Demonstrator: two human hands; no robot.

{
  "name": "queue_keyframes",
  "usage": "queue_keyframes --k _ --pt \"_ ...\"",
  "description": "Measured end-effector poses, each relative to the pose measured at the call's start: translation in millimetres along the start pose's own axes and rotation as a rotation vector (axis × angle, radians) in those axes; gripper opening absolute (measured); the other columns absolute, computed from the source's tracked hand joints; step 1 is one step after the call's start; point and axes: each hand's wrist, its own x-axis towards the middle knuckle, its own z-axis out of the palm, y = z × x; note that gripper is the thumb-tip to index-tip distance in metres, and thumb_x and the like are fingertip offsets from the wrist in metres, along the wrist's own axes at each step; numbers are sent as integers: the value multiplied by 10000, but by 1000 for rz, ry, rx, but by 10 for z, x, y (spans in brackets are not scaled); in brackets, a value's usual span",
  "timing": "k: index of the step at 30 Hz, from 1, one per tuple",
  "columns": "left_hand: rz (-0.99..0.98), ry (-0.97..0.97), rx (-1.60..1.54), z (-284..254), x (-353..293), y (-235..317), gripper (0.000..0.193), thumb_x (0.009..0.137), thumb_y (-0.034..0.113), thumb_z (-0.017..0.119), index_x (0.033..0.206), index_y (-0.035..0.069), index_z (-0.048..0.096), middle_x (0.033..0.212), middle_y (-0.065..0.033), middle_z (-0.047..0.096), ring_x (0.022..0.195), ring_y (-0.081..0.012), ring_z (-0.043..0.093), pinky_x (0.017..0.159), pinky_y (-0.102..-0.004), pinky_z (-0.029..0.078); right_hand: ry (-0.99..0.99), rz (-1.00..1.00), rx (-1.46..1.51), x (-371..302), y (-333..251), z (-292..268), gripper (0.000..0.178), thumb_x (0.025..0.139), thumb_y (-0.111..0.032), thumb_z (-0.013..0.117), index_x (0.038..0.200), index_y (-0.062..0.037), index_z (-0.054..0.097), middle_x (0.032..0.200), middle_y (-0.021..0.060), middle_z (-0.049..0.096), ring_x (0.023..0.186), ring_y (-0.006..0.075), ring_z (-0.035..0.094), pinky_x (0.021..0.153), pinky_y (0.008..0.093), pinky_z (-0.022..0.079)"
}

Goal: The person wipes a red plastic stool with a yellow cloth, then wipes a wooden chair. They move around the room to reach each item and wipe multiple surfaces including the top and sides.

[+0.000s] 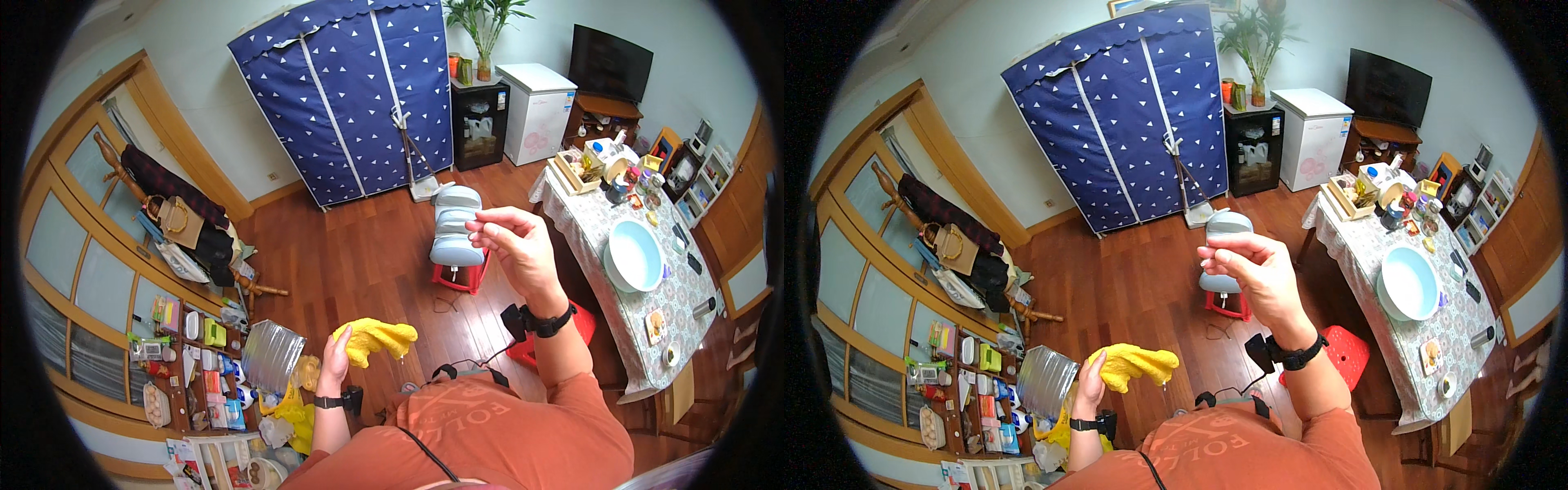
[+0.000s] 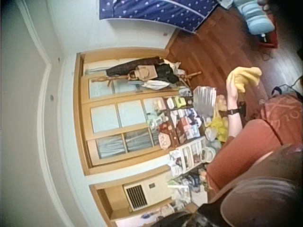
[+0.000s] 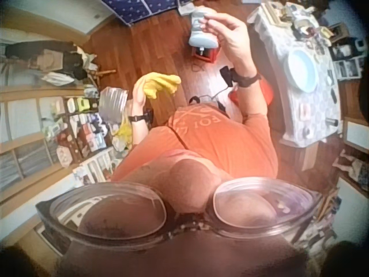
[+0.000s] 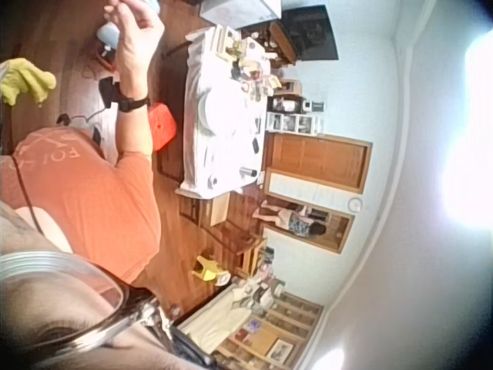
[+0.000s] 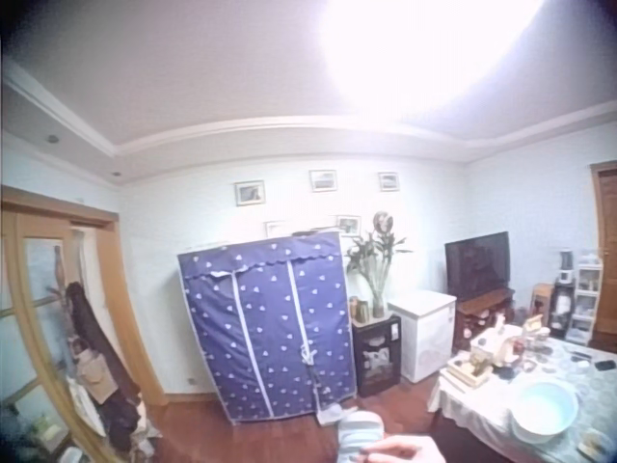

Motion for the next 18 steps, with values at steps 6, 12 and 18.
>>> queue_keyframes --k 6,12,18 --pt "-2 -40 112 -11 3 73 408 1151 269 493 1332 -40 689 1263 -124 762 1143 -224 736 1029 -373 563 -70 -43 -20 124 52 38 302 985 0 742 1285 26 727 1157 166 795 983 183 766 915 326 627" --pt "22 -36 139 -130 2 102 435 1155 270 470 1368 -49 674 1303 -141 754 1179 -237 732 1051 -377 564 -69 -47 -79 162 116 185 321 966 23 750 1287 20 729 1180 151 792 1004 166 753 929 317 617" --pt "16 -52 119 -376 44 120 439 1156 270 467 1356 -61 674 1300 -155 752 1179 -242 731 1048 -381 565 -58 -69 -107 146 215 397 306 941 53 764 1241 23 712 1123 132 773 1023 180 741 936 348 611"
